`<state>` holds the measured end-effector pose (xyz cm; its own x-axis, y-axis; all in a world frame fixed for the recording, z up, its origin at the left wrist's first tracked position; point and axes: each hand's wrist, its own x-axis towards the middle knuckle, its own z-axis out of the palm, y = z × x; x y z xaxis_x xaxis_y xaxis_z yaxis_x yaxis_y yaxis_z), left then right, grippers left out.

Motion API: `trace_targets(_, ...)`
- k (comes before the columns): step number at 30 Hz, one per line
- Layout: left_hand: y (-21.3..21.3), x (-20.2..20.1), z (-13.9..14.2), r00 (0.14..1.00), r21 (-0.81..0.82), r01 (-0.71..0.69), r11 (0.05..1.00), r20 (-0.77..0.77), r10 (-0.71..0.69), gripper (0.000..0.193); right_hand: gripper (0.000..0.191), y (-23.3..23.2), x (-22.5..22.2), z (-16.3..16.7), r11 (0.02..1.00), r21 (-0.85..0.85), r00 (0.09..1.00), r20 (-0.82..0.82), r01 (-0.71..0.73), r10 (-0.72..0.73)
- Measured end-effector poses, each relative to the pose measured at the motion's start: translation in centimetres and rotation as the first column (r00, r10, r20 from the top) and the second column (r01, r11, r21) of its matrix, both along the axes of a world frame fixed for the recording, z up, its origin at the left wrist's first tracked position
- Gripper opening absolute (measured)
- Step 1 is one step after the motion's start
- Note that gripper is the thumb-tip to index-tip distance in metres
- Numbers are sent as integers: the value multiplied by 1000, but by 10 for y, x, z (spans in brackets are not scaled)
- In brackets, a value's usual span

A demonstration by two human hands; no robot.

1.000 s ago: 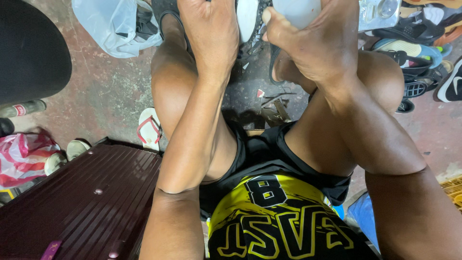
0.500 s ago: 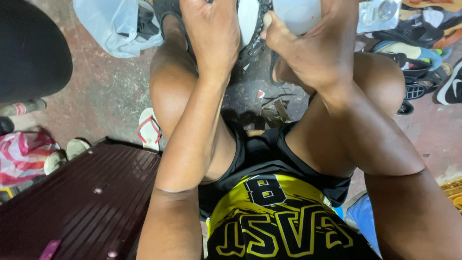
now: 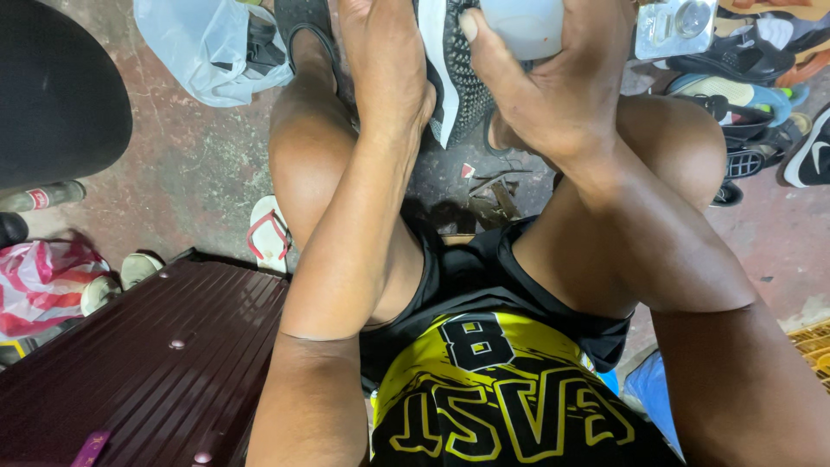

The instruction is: The person applies glue to the sole of a sneaker using a small bottle, then presses the sole to the upper to bond them. The person repeats the application and pressing steps while seated on the floor.

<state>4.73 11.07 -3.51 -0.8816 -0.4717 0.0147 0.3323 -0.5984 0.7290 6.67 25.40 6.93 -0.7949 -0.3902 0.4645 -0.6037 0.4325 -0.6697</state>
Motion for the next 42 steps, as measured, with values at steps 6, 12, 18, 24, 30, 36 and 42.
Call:
trace_targets(6, -7, 2, 3, 998, 74, 59, 995, -10, -58, 19, 8, -3, -4, 0, 901, -425, 862, 423, -83, 279)
trace_targets(12, -10, 3, 0, 995, 85, 101, 991, -25, -100, 20, 3, 5, -3, -9, 896, -436, 867, 412, -85, 282)
trace_targets(18, -16, 6, -5, 997, -123, 50, 991, -59, -57, 22, 6, 6, -1, -9, 908, -415, 872, 422, -56, 247)
trace_targets(24, -15, 10, -8, 999, -314, -16, 949, 34, 29, 27, 5, 7, 0, -5, 936, -338, 902, 369, -95, 225)
trace_targets(30, -12, 9, -9, 997, -395, -30, 918, 59, 57, 26, 15, 8, 2, -3, 991, -134, 948, 315, -11, 53)
trace_targets(36, -9, 11, -9, 997, -411, -31, 911, 58, 60, 26, 12, 10, -2, -10, 998, -60, 988, 151, -28, 36)
trace_targets(42, -10, 11, -9, 996, -423, -29, 906, 60, 59, 25, 12, 11, -4, -14, 999, -32, 992, 115, -39, 43)
